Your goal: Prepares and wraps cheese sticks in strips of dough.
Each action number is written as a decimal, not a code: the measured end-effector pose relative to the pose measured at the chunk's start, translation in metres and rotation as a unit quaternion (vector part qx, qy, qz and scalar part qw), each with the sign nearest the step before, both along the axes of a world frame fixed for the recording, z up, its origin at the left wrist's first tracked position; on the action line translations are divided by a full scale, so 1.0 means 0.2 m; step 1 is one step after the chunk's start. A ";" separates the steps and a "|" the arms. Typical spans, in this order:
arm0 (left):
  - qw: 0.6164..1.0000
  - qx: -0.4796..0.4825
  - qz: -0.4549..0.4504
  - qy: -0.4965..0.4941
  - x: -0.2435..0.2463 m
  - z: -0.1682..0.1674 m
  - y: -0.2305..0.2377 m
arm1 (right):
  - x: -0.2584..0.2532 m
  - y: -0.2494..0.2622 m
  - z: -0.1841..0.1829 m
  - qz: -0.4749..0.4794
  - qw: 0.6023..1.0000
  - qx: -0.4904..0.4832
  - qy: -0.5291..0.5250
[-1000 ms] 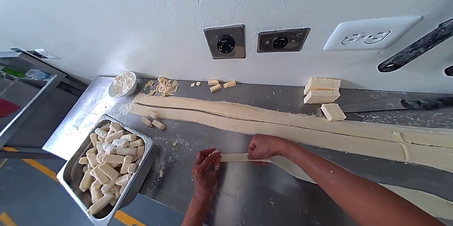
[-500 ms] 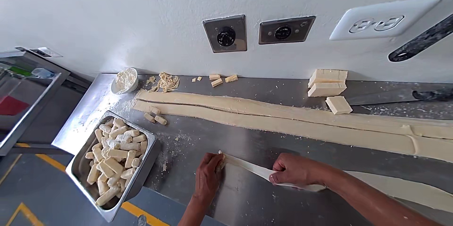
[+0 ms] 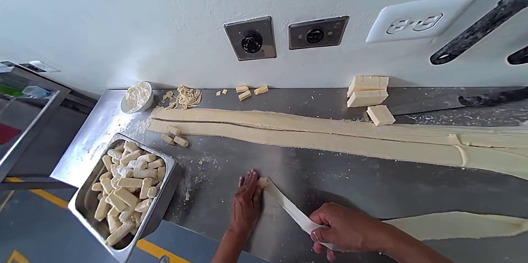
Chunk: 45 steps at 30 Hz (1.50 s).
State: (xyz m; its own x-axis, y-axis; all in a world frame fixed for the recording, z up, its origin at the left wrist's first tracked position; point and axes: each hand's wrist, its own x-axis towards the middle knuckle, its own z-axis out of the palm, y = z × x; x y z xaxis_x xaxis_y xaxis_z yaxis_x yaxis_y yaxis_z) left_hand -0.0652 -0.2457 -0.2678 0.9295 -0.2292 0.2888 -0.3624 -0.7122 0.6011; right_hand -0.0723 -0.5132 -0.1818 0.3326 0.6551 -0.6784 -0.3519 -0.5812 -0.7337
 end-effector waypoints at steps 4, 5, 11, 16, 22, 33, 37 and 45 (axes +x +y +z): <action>1.000 -0.030 -0.002 -0.006 0.00 -0.01 -0.06 | -0.05 0.02 -0.01 0.009 1.000 0.002 -0.009; 0.999 -0.028 0.010 -0.018 0.01 -0.01 -0.08 | -0.07 0.02 0.00 0.023 1.000 -0.004 -0.014; 0.998 -0.005 -0.055 -0.004 -0.01 0.02 -0.11 | -0.13 0.08 0.01 0.102 0.989 -0.027 -0.102; 0.999 -0.038 -0.025 0.004 0.01 -0.02 -0.15 | -0.16 0.18 0.00 0.068 0.989 0.052 -0.124; 0.997 0.013 -0.071 -0.012 -0.01 -0.01 -0.15 | -0.19 0.14 -0.03 0.102 0.985 0.046 -0.129; 0.998 0.007 -0.059 -0.022 -0.06 -0.04 -0.15 | -0.25 0.12 -0.12 -0.032 0.995 0.074 -0.058; 0.998 -0.012 -0.053 0.018 -0.06 -0.02 -0.11 | -0.26 0.14 -0.13 -0.066 0.994 0.084 -0.012; 0.998 0.031 -0.061 -0.009 -0.09 -0.04 -0.14 | -0.28 0.14 -0.16 -0.165 0.978 0.095 0.090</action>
